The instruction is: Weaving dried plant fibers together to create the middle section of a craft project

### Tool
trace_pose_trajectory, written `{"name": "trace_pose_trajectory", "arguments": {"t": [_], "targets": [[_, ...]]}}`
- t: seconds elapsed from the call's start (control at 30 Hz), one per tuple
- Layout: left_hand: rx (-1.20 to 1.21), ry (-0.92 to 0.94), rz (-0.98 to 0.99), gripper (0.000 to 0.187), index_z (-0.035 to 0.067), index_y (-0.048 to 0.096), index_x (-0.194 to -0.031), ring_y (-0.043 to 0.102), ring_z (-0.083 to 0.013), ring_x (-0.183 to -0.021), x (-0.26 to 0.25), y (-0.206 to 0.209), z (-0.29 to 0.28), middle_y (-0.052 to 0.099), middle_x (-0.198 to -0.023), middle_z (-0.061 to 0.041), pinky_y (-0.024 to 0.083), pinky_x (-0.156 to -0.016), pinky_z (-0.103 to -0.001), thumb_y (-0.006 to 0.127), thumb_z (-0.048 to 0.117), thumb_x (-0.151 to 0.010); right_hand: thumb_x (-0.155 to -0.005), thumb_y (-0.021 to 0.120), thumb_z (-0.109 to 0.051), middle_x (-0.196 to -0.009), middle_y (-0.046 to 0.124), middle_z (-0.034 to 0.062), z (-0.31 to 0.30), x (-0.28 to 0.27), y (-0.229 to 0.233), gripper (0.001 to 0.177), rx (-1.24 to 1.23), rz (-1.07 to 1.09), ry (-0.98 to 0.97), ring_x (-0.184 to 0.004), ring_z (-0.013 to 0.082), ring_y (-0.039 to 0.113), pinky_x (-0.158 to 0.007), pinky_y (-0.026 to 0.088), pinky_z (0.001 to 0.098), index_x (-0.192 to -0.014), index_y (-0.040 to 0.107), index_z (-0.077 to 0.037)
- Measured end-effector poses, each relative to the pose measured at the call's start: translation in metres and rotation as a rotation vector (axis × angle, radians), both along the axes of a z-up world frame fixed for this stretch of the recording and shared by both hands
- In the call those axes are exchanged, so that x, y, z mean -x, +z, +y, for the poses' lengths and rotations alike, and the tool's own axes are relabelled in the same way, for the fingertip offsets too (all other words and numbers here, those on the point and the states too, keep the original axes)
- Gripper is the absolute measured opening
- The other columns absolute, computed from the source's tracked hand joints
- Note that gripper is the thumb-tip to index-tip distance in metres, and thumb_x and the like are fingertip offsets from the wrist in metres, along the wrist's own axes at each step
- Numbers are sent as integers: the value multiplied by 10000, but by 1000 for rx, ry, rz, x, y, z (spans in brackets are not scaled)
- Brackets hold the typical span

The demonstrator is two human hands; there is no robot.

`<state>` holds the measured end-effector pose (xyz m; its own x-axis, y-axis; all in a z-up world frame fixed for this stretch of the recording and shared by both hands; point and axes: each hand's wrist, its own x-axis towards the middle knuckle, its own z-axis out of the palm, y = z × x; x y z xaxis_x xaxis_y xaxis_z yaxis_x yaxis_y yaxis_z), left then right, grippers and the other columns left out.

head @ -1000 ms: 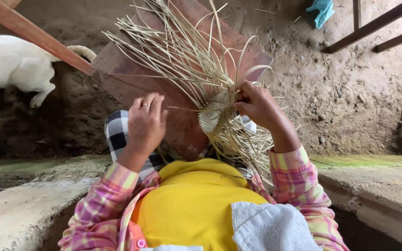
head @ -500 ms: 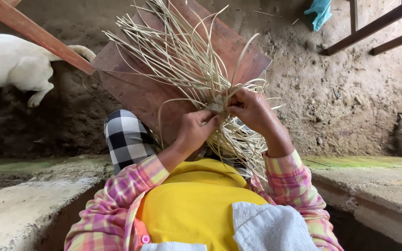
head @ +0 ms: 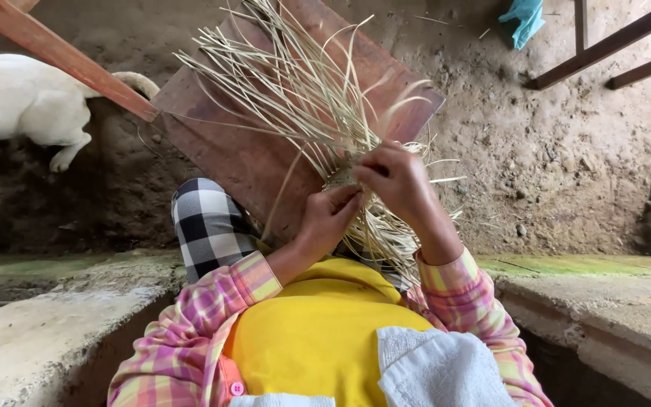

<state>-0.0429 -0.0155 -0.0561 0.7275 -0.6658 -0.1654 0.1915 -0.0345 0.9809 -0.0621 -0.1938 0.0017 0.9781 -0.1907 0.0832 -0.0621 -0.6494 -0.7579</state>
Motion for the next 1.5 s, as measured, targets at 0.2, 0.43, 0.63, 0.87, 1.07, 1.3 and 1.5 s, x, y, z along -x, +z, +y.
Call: {"name": "trace_pose_trajectory", "arguments": {"t": [0.2, 0.43, 0.63, 0.87, 1.07, 1.3, 1.5], "targets": [[15, 108, 101, 223, 15, 747, -1184, 689, -227, -1022, -9, 37, -3, 774, -1028, -191, 599, -864, -464, 622, 133, -1043, -831, 832, -87, -793, 653, 71, -18, 41, 29, 99, -332, 117, -28, -731, 152, 600, -669, 499, 312, -894, 767, -47], [-38, 69, 90, 208, 86, 788, -1158, 645, -94, -934, -16, 33, 1, 793, -980, -97, 575, -839, -348, 641, 165, -1033, -829, 806, -89, -913, 692, 177, 6, 48, 35, 134, -239, 160, 196, -778, 262, 668, -735, 557, 389, -912, 774, 12], [-94, 100, 27, 155, 71, 808, -990, 608, -69, -732, -21, 6, -2, 733, -741, -94, 557, -608, -308, 708, 190, -994, -854, 776, -69, -892, 675, 134, 13, 57, 61, 107, -187, 206, 279, -764, 257, 674, -745, 587, 373, -947, 800, -22], [45, 206, 259, 90, 57, 779, -880, 521, -29, -669, -12, 14, -9, 612, -673, 26, 474, -557, -179, 721, 96, -937, -854, 639, 11, -975, 717, 235, -59, 115, -34, 267, 193, 678, 428, -923, 420, 709, -855, 571, 528, -1067, 792, -41], [88, 169, 343, 62, 48, 779, -966, 602, -54, -725, -12, 24, -10, 686, -742, -18, 539, -636, -212, 733, 73, -932, -860, 650, -57, -967, 717, 143, -58, 122, 25, 260, 428, 671, 87, -904, 360, 737, -817, 615, 458, -990, 829, -195], [163, 19, 476, 392, -29, 719, -1198, 618, -177, -868, -23, 18, -21, 693, -929, -109, 572, -833, -365, 749, 1, -809, -858, 827, -164, -1063, 702, 94, 19, 69, -4, 256, 84, -136, -107, -986, 325, 711, -841, 580, 455, -1106, 765, -152], [153, 107, 447, 233, 14, 747, -1025, 656, -125, -782, -25, 9, -34, 731, -848, -97, 546, -699, -272, 865, 109, -849, -872, 818, -107, -1004, 737, 69, 24, 65, -7, 179, 142, -218, -150, -923, 287, 731, -795, 592, 410, -1047, 782, -120]]}}
